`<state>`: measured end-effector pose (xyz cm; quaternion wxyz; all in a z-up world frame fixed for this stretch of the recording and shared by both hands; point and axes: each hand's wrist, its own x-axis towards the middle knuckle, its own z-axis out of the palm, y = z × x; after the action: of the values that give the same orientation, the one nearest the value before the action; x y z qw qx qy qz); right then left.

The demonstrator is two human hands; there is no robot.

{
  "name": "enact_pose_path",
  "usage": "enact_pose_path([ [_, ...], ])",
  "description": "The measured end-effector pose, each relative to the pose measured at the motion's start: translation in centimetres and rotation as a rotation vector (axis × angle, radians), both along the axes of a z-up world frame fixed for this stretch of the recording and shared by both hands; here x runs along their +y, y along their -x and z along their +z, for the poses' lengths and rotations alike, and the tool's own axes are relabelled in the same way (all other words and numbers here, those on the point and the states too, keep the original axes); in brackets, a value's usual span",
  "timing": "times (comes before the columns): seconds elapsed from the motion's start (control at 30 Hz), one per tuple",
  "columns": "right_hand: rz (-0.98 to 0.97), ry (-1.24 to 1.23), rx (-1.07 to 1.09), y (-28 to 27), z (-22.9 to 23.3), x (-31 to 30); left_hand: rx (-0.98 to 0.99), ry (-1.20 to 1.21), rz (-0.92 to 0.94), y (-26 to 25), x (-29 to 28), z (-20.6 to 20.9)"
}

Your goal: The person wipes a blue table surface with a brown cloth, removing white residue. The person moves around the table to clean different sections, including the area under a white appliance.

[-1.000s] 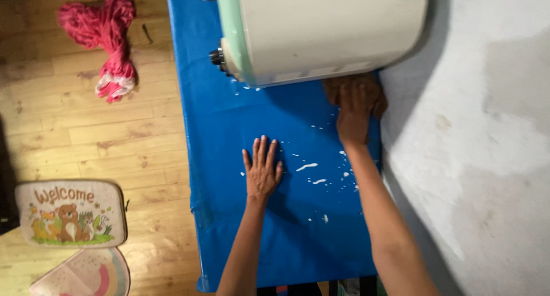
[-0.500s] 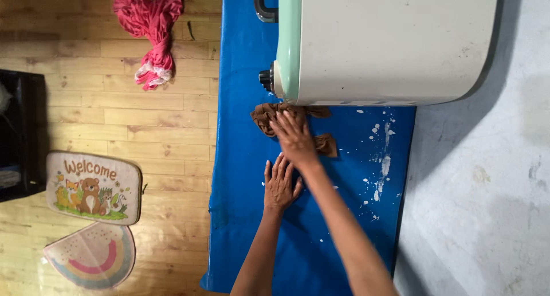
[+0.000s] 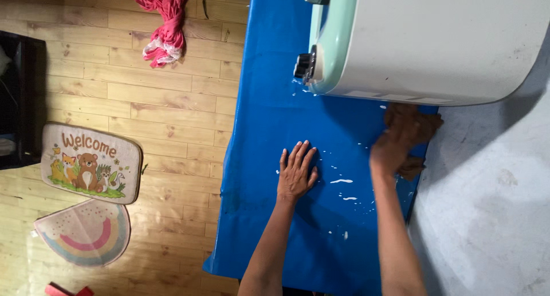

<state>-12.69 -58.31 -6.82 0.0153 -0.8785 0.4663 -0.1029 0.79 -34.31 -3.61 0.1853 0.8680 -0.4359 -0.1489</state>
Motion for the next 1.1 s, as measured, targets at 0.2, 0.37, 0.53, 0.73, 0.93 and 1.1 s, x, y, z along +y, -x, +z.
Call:
enact_pose_path([
  [0.2,0.244,-0.269,-0.205,-10.3,0.1,9.8,-0.029,0.365,0.121,-0.4,2.3,-0.3],
  [0.37,0.522,-0.146,-0.157,-11.9,2.7,20.1,-0.088,0.386,0.533,-1.1,11.1,1.5],
  [0.53,0.825,-0.222,-0.037,-6.8,3.1,32.6,-0.063,0.308,0.643,-0.2,21.2,4.7],
  [0.73,1.442,-0.220,-0.093,-5.1,0.8,30.4,0.020,0.257,0.632,0.8,25.6,6.6],
  [0.93,0.798,-0.282,-0.017,-12.4,4.0,23.3,0.079,0.333,0.683,-0.2,25.8,8.6],
  [1.1,0.600,-0.316,-0.052,-15.2,3.0,31.1,0.119,0.358,0.739,-0.1,26.0,9.7],
])
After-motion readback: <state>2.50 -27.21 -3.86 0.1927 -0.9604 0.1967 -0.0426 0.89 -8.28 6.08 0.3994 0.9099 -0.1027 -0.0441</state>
